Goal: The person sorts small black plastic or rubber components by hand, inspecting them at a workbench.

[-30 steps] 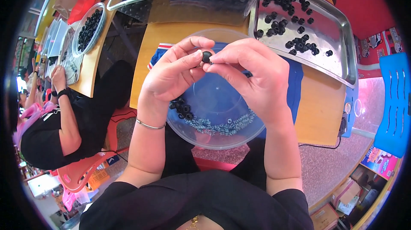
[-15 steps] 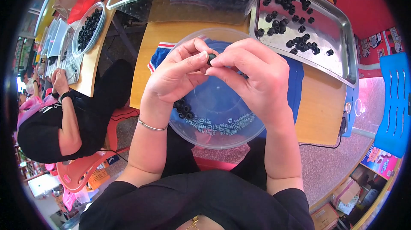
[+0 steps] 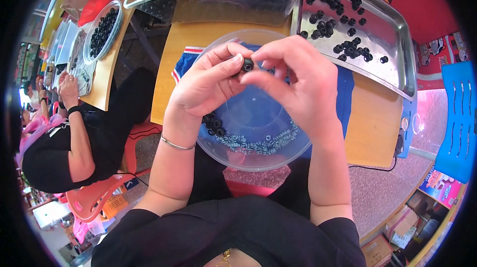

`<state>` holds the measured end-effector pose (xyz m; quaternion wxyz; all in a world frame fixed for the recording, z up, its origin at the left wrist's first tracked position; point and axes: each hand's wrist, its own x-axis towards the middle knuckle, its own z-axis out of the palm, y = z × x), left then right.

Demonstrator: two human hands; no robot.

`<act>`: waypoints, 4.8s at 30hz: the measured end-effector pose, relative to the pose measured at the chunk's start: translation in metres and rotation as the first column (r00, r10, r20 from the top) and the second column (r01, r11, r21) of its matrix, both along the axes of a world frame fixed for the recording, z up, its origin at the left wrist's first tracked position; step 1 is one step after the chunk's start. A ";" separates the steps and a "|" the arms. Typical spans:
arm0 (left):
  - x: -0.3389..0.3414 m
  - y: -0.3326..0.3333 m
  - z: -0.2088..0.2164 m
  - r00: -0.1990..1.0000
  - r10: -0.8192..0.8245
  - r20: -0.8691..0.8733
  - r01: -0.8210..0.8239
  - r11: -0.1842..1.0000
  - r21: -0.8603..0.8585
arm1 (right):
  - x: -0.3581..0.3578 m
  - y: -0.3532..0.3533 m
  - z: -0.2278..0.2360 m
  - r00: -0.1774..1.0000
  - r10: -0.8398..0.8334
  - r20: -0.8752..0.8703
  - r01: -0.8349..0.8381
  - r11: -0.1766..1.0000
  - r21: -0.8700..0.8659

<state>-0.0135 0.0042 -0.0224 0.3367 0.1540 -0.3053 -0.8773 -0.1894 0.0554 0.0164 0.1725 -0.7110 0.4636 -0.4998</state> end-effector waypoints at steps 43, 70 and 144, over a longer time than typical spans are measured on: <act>0.003 0.000 0.006 0.999 0.042 0.010 -0.043 0.998 0.043 | 0.001 -0.001 -0.003 0.983 -0.027 0.181 0.027 1.000 0.003; 0.002 -0.001 0.004 0.999 0.006 0.052 -0.007 1.000 0.008 | 0.002 0.003 0.002 0.990 -0.108 -0.090 0.095 0.986 -0.139; 0.012 0.000 0.024 0.838 0.175 0.516 0.094 0.886 -0.454 | 0.003 0.008 0.008 0.988 0.018 -0.150 0.003 0.991 0.137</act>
